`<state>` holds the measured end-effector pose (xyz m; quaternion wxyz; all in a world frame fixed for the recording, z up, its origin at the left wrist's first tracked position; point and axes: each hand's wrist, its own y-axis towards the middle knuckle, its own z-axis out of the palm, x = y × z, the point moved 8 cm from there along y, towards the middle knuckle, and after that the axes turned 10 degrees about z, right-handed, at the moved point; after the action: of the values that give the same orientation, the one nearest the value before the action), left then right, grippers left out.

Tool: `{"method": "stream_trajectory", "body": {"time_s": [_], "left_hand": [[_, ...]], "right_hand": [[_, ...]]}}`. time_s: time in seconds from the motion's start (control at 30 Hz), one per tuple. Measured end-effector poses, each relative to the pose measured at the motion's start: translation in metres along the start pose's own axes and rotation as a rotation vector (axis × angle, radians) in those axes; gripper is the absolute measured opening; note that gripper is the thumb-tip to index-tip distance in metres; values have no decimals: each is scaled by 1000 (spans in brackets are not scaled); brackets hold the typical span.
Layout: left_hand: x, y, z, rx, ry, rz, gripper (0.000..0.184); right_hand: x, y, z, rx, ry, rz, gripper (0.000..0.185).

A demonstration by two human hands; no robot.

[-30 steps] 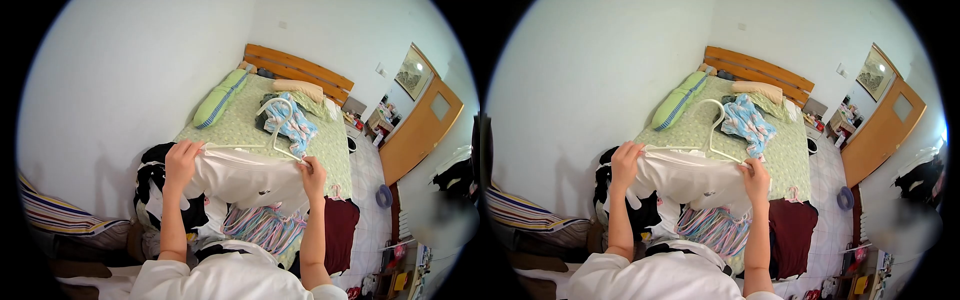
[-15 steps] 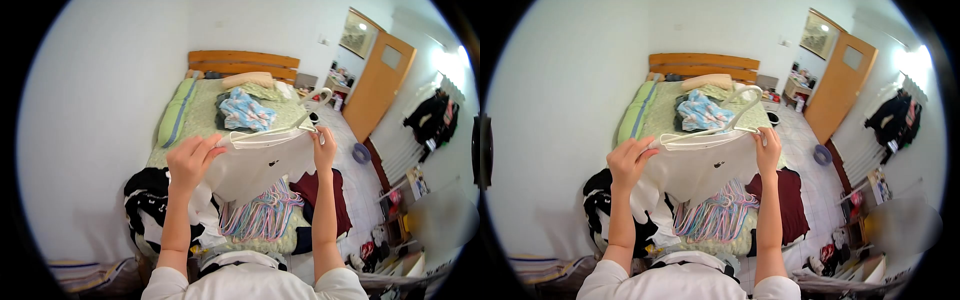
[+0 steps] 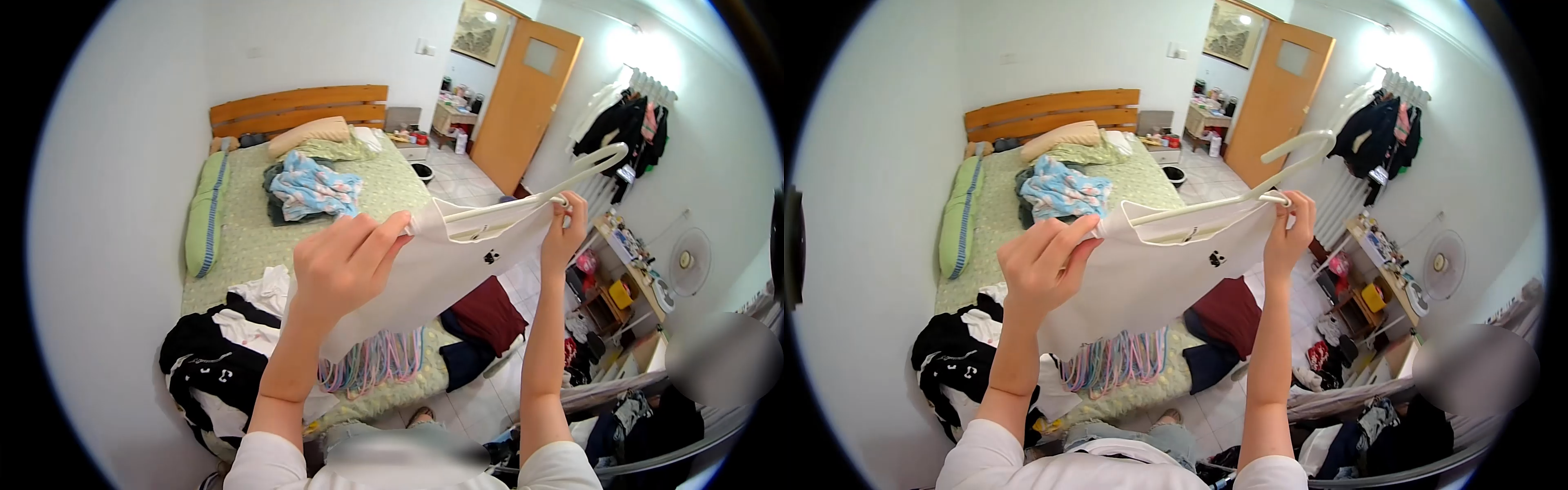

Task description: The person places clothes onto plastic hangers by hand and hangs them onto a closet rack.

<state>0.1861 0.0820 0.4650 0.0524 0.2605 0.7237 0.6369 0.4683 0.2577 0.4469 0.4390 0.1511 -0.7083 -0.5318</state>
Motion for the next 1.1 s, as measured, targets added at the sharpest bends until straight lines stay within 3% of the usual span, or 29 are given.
{"method": "stream_trajectory", "body": {"time_s": [0.47,0.67,0.8,0.97,1.1], "left_hand": [[-118,21,193,112,-599,-213,32],[-170,-23,300,164,-785,-327,34],[-187,-63,370,244,-819,-446,31],[-170,-135,445,186,-738,-655,36],[-143,-213,498,379,-615,-790,32]], "right_hand": [[-165,86,-145,-263,-67,46,22],[-274,85,-157,-222,-106,76,12],[-345,75,-139,-168,-174,88,13],[-425,47,-76,17,-256,125,20],[-490,3,-8,168,-242,208,27]]}}
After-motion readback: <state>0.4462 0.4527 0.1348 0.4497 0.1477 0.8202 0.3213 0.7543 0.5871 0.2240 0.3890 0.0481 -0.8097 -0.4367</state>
